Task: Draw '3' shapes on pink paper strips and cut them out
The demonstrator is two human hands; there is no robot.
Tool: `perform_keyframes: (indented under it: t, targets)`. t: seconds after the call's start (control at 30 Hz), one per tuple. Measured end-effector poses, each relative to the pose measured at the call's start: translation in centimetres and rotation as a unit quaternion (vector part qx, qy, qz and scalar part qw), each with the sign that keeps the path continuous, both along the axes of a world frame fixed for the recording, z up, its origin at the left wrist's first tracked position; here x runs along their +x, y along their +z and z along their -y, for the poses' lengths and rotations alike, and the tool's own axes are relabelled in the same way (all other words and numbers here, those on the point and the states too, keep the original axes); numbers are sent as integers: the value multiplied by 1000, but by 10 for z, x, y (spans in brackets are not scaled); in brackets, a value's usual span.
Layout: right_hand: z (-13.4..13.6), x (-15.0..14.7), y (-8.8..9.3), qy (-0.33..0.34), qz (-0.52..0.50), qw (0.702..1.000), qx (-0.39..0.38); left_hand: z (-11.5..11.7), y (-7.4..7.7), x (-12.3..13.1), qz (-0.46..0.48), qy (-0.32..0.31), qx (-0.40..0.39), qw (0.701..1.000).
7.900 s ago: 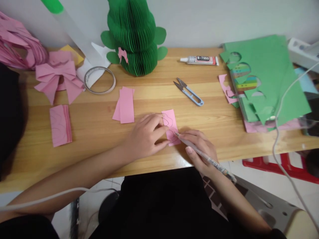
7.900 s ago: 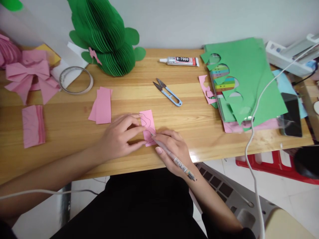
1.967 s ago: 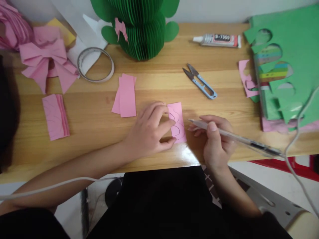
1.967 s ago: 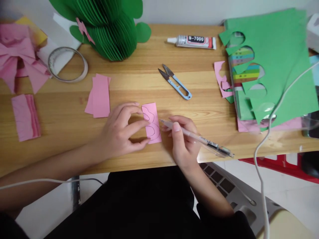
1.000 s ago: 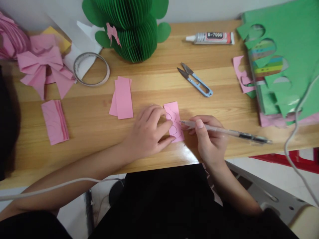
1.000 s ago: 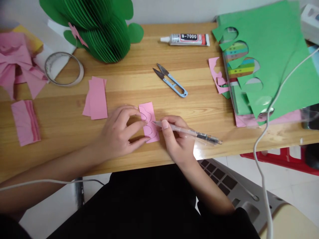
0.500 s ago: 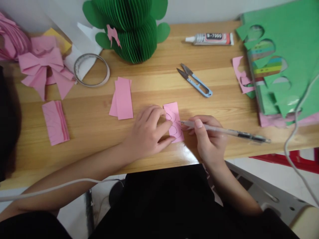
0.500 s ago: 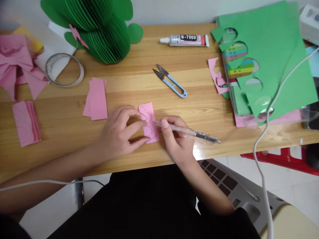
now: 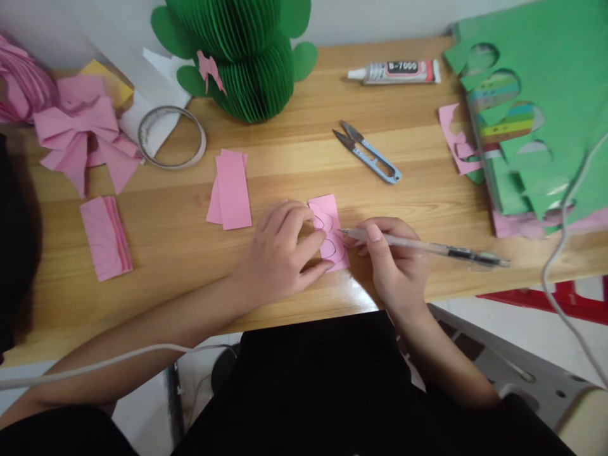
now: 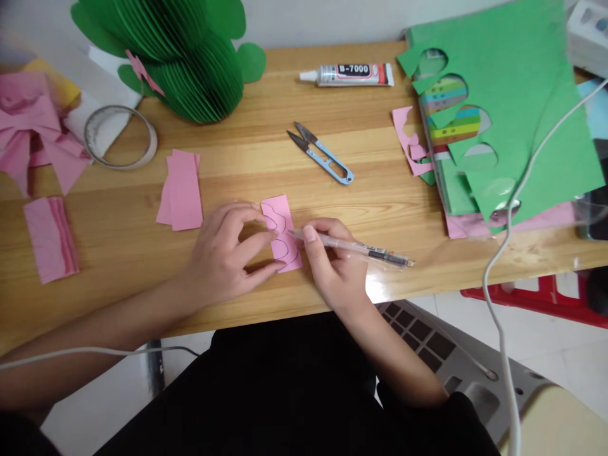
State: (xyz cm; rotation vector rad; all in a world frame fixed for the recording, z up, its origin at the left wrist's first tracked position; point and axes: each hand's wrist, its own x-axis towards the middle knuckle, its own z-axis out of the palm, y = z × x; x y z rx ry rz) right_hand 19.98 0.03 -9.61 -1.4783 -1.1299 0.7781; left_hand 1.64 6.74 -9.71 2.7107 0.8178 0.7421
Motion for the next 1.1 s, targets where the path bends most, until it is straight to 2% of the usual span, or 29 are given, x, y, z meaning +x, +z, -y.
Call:
perform_keyframes:
  t: [0.5,0.83,1.1]
  targets:
    - [-1,-1,3,-5,-6,1000,2,-2,1,-1,6,1,1,1000]
    - [0,0,0,-9,-1,1000,-13,-2,-1,-1,10,13,36,999]
    - [0,0,0,-11,-12,1000,-15,-2,2,0,19,-1,31,999]
